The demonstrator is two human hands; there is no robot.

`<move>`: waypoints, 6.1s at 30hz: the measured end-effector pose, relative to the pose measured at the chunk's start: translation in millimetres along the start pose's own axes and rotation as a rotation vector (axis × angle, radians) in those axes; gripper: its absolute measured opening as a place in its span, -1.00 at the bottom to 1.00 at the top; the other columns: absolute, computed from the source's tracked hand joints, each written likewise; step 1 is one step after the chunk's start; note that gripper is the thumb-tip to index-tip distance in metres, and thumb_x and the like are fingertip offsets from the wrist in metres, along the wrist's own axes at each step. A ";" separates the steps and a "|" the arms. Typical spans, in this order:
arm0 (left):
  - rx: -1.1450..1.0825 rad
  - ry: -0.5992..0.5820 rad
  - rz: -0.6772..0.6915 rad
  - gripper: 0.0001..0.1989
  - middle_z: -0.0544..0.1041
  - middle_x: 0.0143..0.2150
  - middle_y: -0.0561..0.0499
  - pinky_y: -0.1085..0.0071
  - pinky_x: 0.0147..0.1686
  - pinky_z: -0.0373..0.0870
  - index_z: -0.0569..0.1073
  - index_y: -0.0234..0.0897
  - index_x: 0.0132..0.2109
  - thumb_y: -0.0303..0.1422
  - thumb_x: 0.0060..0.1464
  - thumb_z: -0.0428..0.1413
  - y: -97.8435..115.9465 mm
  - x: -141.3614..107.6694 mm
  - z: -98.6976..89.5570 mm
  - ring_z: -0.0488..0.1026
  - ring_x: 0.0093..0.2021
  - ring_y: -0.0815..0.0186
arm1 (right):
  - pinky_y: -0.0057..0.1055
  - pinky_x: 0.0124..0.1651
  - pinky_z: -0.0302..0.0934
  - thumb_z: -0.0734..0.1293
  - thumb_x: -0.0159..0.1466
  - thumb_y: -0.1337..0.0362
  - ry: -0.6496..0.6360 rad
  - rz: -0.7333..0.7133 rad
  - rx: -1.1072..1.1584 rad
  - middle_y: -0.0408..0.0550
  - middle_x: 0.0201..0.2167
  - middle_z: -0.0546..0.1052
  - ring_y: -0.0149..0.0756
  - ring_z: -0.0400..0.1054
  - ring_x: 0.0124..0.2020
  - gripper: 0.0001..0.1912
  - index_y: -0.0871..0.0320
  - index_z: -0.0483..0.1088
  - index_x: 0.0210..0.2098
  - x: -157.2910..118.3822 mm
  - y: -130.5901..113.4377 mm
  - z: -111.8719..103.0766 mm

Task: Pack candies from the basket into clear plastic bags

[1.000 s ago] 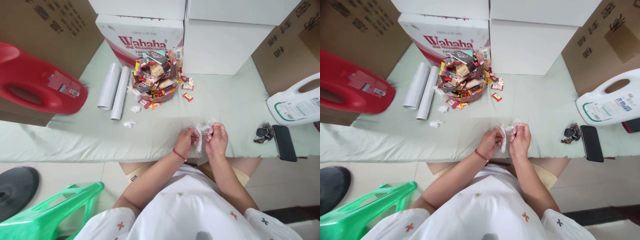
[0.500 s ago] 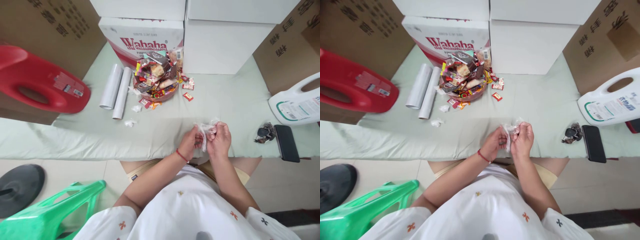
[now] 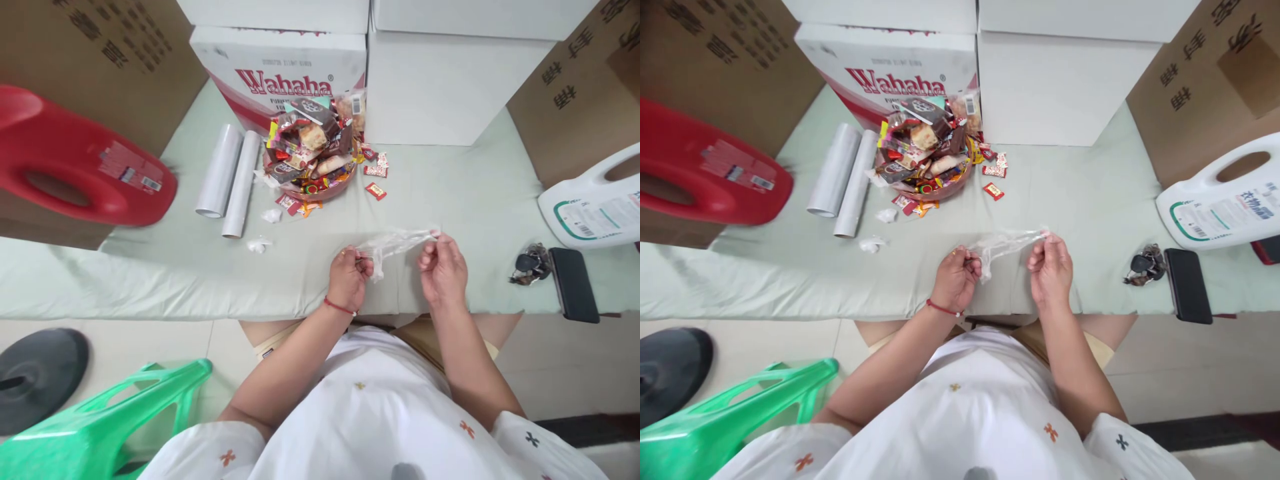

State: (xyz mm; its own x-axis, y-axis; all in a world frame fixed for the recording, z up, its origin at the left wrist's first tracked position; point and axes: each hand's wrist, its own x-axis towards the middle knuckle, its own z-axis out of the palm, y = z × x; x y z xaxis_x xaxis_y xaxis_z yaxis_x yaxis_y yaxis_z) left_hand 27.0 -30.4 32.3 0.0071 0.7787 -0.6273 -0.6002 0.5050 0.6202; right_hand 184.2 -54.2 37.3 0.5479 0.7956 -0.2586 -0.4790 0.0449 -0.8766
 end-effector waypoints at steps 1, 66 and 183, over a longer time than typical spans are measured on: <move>-0.020 0.001 0.011 -0.71 0.41 -0.48 0.13 0.55 -0.52 0.27 0.27 -0.25 -0.40 -0.29 0.26 0.14 2.6 1.7 -0.9 0.38 -0.55 0.49 | -0.57 -0.58 0.12 0.57 0.08 -0.08 -0.028 0.053 -0.019 -0.26 -0.53 0.46 -0.55 0.23 -0.62 -0.50 0.12 0.42 -0.22 -1.8 2.4 0.8; 1.344 0.009 0.653 -0.84 0.21 -0.57 0.13 0.35 -0.42 0.05 0.19 -0.11 -0.28 -0.36 0.35 -0.05 46.7 11.5 -71.7 0.24 -0.59 0.20 | -0.42 -0.45 0.11 0.48 0.21 -0.02 -0.321 0.081 -0.947 -0.15 -0.51 0.48 -0.36 0.20 -0.50 -0.70 0.10 0.58 -0.33 -7.7 -22.3 -53.2; 1.766 0.348 0.660 -0.70 0.64 -0.20 -0.26 0.25 -0.17 0.37 0.39 -0.32 0.08 -0.27 0.39 -0.10 82.4 85.5 -49.6 0.60 -0.14 -0.01 | -0.38 -0.31 0.24 0.41 0.30 0.11 -0.463 -0.325 -1.047 -0.12 -0.38 0.50 -0.34 0.33 -0.40 -0.82 0.09 0.49 -0.22 21.8 -11.0 -5.2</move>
State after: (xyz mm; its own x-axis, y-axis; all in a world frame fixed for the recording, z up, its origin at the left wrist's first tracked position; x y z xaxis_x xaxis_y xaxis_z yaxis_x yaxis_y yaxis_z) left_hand -61.5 59.4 6.4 -0.1202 0.9919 -0.0410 0.9364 0.1270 0.3272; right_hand 205.1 -40.5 39.2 0.1376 0.9903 0.0200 0.5476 -0.0593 -0.8346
